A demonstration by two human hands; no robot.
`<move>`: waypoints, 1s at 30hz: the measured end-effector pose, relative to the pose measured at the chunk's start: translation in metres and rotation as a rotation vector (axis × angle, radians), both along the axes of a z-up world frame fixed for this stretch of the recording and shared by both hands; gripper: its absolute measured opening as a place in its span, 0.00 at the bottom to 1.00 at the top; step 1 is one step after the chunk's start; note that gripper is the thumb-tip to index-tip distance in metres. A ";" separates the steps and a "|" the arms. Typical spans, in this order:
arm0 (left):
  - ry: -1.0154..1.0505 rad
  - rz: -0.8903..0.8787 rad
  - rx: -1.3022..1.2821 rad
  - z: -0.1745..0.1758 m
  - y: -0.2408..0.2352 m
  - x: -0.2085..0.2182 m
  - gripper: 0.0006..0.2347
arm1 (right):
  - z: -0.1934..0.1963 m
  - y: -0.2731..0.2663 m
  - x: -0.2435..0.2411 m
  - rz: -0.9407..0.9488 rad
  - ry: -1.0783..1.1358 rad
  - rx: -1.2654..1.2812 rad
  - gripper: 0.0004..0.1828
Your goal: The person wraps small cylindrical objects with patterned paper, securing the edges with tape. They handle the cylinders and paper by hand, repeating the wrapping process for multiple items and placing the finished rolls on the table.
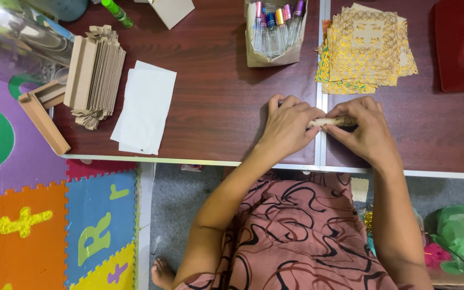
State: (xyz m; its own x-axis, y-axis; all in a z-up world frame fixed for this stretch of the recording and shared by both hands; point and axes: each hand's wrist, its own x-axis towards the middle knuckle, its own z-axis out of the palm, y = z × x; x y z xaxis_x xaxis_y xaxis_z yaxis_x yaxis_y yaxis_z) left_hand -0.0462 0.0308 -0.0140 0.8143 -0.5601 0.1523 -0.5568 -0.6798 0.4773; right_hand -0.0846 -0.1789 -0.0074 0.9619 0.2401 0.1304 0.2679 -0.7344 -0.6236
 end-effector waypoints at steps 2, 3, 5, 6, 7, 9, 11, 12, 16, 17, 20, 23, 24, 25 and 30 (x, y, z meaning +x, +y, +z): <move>0.015 -0.005 0.004 0.002 -0.001 0.000 0.10 | -0.002 -0.001 0.000 -0.008 0.006 0.005 0.15; 0.029 -0.005 0.008 0.003 -0.001 0.001 0.10 | -0.003 -0.002 0.001 -0.011 0.010 0.011 0.15; 0.032 0.001 0.004 0.002 -0.002 0.001 0.09 | -0.002 -0.002 0.001 -0.023 0.034 0.005 0.17; 0.035 0.010 -0.001 0.002 -0.002 0.001 0.08 | -0.001 -0.001 0.001 -0.032 0.057 -0.002 0.18; 0.035 0.010 -0.001 0.002 -0.002 0.001 0.08 | -0.003 -0.003 0.000 -0.033 0.056 -0.001 0.18; 0.031 0.011 -0.016 0.000 -0.002 0.001 0.08 | -0.007 -0.005 -0.001 -0.009 -0.039 -0.009 0.20; 0.023 0.013 -0.031 -0.003 -0.001 0.001 0.08 | 0.000 -0.004 -0.004 0.003 -0.085 -0.008 0.19; 0.014 0.015 -0.046 -0.004 -0.001 0.000 0.07 | 0.003 -0.004 -0.006 0.015 -0.132 -0.007 0.18; 0.011 0.020 -0.063 -0.007 0.000 -0.001 0.07 | 0.004 -0.007 -0.011 0.015 -0.189 0.016 0.14; 0.005 0.021 -0.068 -0.007 0.000 -0.001 0.07 | 0.000 -0.008 -0.012 0.001 -0.203 -0.008 0.14; 0.008 0.025 -0.077 -0.007 -0.001 -0.001 0.06 | -0.007 -0.009 -0.013 -0.001 -0.282 -0.086 0.12; -0.005 0.038 -0.084 -0.010 -0.002 -0.003 0.06 | -0.006 -0.007 -0.014 0.018 -0.367 -0.154 0.08; -0.028 0.045 -0.088 -0.011 -0.002 -0.003 0.05 | -0.004 -0.006 -0.014 0.021 -0.387 -0.170 0.06; -0.028 0.045 -0.088 -0.010 -0.002 -0.003 0.05 | -0.004 -0.006 -0.013 0.021 -0.388 -0.171 0.06; -0.040 0.053 -0.074 -0.009 -0.003 -0.006 0.06 | -0.001 -0.002 -0.016 0.006 -0.365 -0.244 0.04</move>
